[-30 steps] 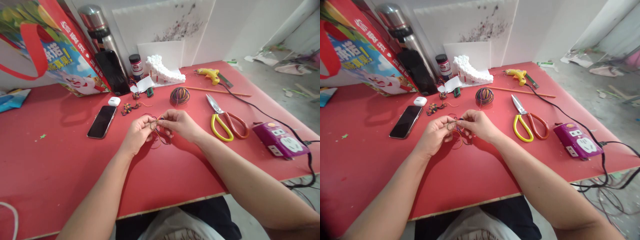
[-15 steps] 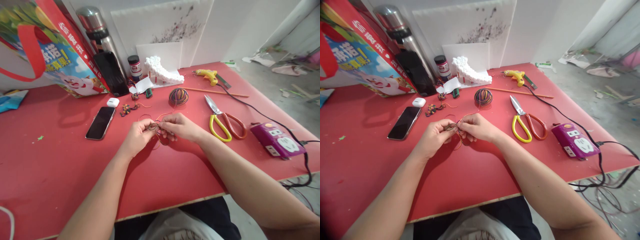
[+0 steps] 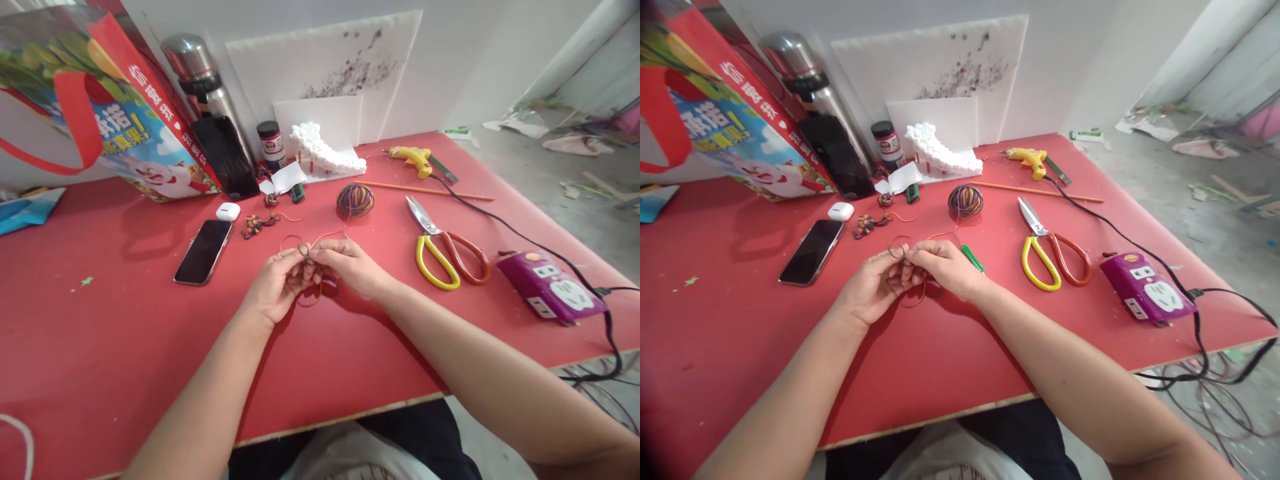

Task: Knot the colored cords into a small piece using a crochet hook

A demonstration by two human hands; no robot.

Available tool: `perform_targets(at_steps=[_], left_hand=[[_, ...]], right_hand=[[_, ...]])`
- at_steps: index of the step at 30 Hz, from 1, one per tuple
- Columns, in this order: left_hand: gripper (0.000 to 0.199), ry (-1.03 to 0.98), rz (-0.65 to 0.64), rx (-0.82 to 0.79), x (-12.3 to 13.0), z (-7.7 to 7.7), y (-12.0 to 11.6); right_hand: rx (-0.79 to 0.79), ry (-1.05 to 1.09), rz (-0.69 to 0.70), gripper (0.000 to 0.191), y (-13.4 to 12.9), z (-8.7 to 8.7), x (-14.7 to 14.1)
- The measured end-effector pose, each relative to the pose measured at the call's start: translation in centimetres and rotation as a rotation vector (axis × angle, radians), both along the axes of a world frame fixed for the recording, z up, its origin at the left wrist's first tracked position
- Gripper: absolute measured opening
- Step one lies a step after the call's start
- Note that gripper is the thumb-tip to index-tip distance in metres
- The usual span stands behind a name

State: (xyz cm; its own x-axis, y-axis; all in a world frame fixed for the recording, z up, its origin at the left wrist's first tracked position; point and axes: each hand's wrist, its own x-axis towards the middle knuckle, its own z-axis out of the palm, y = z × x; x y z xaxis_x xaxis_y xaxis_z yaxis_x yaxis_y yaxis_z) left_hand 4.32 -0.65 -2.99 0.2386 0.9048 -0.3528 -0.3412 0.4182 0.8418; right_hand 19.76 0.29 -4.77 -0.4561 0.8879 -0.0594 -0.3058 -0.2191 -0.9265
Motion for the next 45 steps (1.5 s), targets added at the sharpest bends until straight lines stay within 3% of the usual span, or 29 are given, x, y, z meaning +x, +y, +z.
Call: perform_targets(at_steps=[4, 13, 17, 22, 31, 39, 45], left_hand=[[0.056, 0.008, -0.027, 0.004, 0.1, -0.1, -0.2], [0.049, 0.051, -0.151, 0.041, -0.7, 0.1, -0.3], [0.051, -0.023, -0.087, -0.005, -0.3, 0.5, -0.3], [0.025, -0.079, 0.076, -0.186, 0.6, 0.9, -0.2], [0.036, -0.172, 0.403, -0.384, 2.2, 1.7, -0.3], [0.029, -0.161, 0.354, -0.248, 1.4, 1.2, -0.2], [0.038, -0.123, 0.272, -0.187, 1.1, 1.1, -0.2]], right_hand=[[-0.007, 0.039, 0.0, 0.033, 0.0, 0.0, 0.0], [-0.031, 0.029, -0.042, 0.029, -0.1, 0.6, 0.2], [-0.067, 0.051, -0.047, 0.028, -0.1, 0.6, 0.0], [-0.101, 0.032, -0.096, 0.032, -0.5, 0.7, -0.6], [-0.083, 0.029, -0.164, 0.027, -1.0, 0.7, -1.2], [-0.071, 0.037, -0.138, 0.026, -1.0, 0.9, -1.1], [-0.065, 0.044, -0.146, 0.029, -0.9, 0.8, -0.9]])
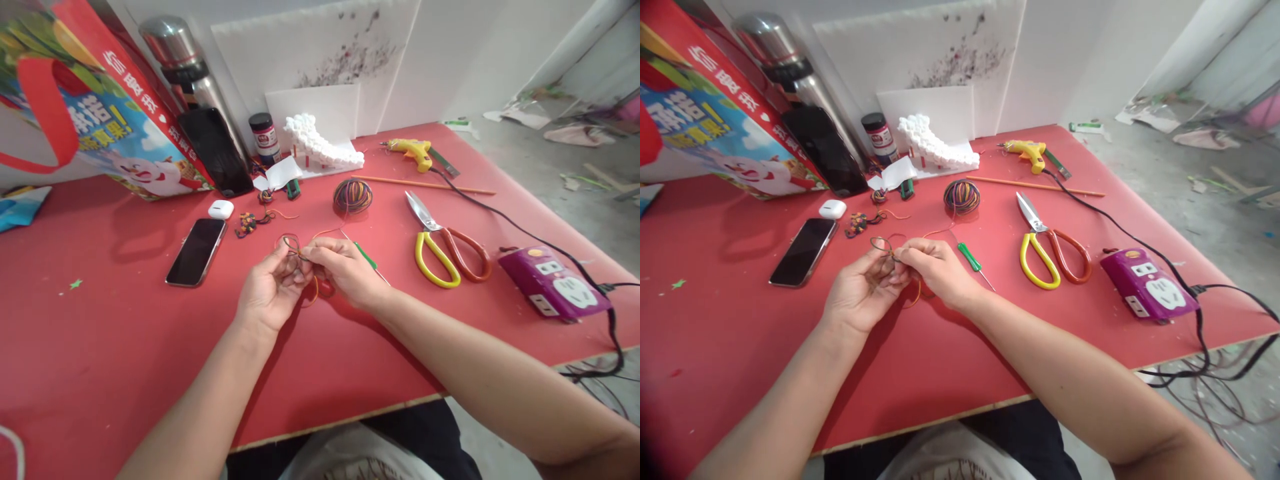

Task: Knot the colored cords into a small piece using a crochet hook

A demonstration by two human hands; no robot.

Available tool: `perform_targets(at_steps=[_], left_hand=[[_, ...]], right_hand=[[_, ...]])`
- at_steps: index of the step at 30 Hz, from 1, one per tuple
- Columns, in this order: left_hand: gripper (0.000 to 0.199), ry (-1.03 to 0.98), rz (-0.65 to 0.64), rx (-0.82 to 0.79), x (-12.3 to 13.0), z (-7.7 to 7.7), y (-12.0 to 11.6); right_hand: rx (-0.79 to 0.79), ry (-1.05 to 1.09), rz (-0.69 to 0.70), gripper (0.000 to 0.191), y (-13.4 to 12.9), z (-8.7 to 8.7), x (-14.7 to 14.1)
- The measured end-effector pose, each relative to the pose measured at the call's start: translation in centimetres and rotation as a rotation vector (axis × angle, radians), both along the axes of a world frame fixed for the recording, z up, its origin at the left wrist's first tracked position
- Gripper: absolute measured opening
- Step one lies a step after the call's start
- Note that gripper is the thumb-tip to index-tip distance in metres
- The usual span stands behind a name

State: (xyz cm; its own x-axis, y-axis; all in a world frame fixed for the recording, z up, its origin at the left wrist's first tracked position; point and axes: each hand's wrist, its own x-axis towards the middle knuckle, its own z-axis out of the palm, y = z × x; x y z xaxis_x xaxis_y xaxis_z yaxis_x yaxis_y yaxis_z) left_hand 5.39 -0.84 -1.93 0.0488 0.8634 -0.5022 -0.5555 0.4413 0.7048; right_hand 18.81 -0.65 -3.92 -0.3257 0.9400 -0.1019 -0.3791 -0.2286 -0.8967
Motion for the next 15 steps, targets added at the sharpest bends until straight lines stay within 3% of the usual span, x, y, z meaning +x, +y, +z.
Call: perform_targets(at_steps=[5, 8, 11, 15], left_hand=[[0.043, 0.16, -0.157, 0.28, -1.2, 0.0, 0.0], [0.047, 0.257, -0.086, 0.424, -1.6, 0.0, 0.0], [0.037, 0.223, -0.016, 0.435, -1.7, 0.0, 0.2], [0.033, 0.078, -0.006, 0.329, -1.5, 0.1, 0.6]], right_hand=[[-0.034, 0.001, 0.011, 0.026, 0.3, -0.3, 0.4], [-0.074, 0.023, -0.043, 0.026, 0.6, -0.5, 0.5], [-0.124, 0.049, -0.067, 0.025, 0.7, -0.6, 0.5], [-0.106, 0.022, -0.023, 0.023, 0.7, -0.7, 0.4]])
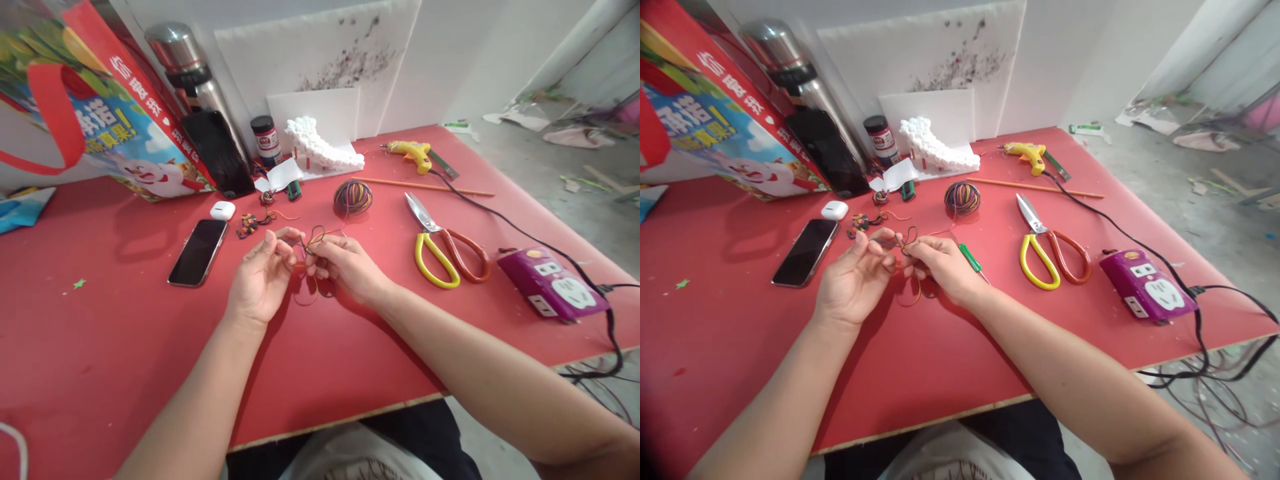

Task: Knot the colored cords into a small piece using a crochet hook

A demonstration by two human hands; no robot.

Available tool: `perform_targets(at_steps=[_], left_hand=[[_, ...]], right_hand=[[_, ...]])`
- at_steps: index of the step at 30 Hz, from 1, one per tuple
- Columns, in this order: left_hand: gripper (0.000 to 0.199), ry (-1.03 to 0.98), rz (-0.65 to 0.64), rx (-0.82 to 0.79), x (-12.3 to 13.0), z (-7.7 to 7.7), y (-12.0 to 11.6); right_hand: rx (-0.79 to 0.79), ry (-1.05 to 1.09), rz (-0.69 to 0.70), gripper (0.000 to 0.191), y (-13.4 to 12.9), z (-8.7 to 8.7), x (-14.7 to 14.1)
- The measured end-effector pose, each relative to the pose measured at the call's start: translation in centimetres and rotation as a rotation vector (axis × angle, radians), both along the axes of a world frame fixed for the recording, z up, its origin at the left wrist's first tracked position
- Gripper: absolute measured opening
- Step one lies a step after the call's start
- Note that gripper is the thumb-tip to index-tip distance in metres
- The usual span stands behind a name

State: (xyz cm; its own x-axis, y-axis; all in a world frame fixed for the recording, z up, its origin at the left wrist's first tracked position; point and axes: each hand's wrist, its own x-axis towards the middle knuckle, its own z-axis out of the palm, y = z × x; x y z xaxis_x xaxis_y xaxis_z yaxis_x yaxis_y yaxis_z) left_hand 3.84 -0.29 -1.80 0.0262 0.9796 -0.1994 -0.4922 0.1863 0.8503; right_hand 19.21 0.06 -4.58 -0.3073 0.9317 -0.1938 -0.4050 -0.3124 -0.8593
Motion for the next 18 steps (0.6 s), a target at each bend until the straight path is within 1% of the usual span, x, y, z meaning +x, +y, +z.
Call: perform_targets(at_steps=[3, 4, 6, 8, 10, 12, 13, 15, 18], left_hand=[[0.031, -0.034, 0.001, -0.056, -0.1, -0.2, 0.2], [0.029, -0.004, 0.002, -0.059, -0.1, -0.4, 0.3], [0.027, 0.131, 0.027, -0.021, -0.2, -0.9, 0.2], [0.024, 0.334, 0.102, 0.106, -0.4, -1.4, 0.1], [0.019, 0.516, 0.183, 0.284, -0.5, -1.7, -0.1], [0.02, 0.575, 0.216, 0.406, -0.7, -1.6, -0.2], [0.021, 0.543, 0.209, 0.419, -0.8, -1.4, -0.2], [0.027, 0.38, 0.144, 0.345, -0.7, -1.0, -0.1], [0.037, 0.055, 0.035, 0.089, -0.3, -0.3, 0.2]], right_hand=[[0.04, -0.039, 0.015, 0.024, -0.1, 0.0, 0.0], [0.047, -0.049, 0.016, 0.025, -0.1, 0.0, 0.0], [0.064, -0.07, 0.015, 0.026, -0.2, 0.1, 0.0], [0.088, -0.095, 0.007, 0.026, -0.2, 0.1, 0.1], [0.102, -0.121, 0.004, 0.026, -0.2, 0.0, 0.2], [0.102, -0.14, 0.009, 0.026, -0.1, 0.0, 0.2], [0.1, -0.147, 0.014, 0.027, -0.1, -0.1, 0.3], [0.098, -0.161, 0.025, 0.027, -0.1, -0.2, 0.3], [0.103, -0.159, 0.064, 0.027, -0.3, -0.3, 0.2]])
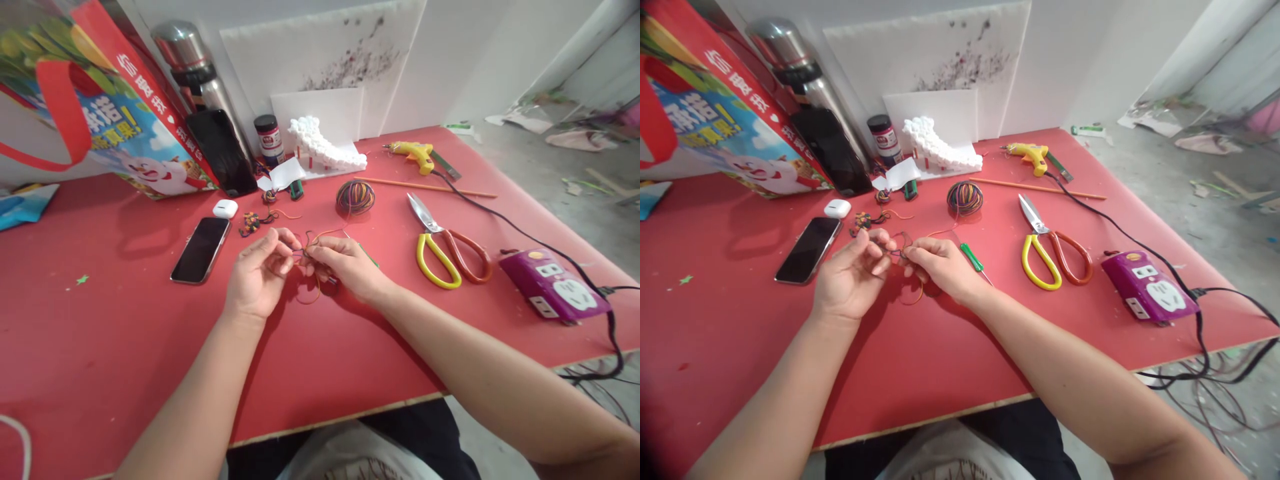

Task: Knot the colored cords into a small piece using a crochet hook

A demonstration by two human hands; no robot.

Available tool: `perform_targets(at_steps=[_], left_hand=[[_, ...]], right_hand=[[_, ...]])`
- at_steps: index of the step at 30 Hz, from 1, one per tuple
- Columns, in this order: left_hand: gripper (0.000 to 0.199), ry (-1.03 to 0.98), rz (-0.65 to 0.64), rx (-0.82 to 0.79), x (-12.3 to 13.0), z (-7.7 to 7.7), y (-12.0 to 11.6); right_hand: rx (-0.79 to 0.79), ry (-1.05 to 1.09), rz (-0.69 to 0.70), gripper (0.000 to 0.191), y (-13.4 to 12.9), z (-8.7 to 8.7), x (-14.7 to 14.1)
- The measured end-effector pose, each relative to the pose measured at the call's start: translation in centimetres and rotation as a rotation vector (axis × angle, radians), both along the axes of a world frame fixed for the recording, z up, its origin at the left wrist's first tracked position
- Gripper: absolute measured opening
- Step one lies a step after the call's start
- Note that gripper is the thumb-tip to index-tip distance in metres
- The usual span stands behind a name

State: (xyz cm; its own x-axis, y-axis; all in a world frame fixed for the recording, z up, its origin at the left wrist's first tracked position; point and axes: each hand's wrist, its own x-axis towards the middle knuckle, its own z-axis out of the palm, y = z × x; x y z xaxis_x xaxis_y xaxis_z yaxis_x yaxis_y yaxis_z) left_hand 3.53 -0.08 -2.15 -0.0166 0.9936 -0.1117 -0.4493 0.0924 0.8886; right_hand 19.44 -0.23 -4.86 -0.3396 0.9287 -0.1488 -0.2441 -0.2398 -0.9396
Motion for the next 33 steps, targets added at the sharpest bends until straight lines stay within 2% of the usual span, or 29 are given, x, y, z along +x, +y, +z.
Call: perform_targets(at_steps=[3, 6, 10, 15, 19, 23, 33], left_hand=[[0.051, -0.192, 0.014, -0.216, 0.6, 0.4, 0.1], [0.062, -0.27, -0.027, -0.285, 0.8, 0.6, 0.1], [0.066, -0.321, -0.099, -0.287, 0.6, 0.5, 0.0], [0.054, -0.323, -0.205, -0.293, 0.3, 0.7, -0.2], [0.057, -0.336, -0.162, -0.352, 0.3, 1.2, -0.3], [0.062, -0.381, -0.13, -0.404, 0.4, 1.7, -0.3], [0.058, -0.389, -0.123, -0.33, -0.1, 2.1, -0.7]], right_hand=[[0.016, 0.051, 0.075, 0.028, -0.2, -0.1, -0.1], [0.036, 0.045, 0.142, 0.032, -0.2, -0.2, 0.0], [0.07, -0.023, 0.168, 0.032, -0.1, 0.0, 0.4], [0.113, -0.099, 0.229, 0.02, 0.3, 0.5, 1.1], [0.109, -0.093, 0.226, 0.017, 0.3, 0.6, 1.0], [0.079, -0.051, 0.163, 0.023, -0.2, 0.7, 0.5], [0.029, 0.033, 0.112, 0.021, -0.9, 0.6, -0.5]])
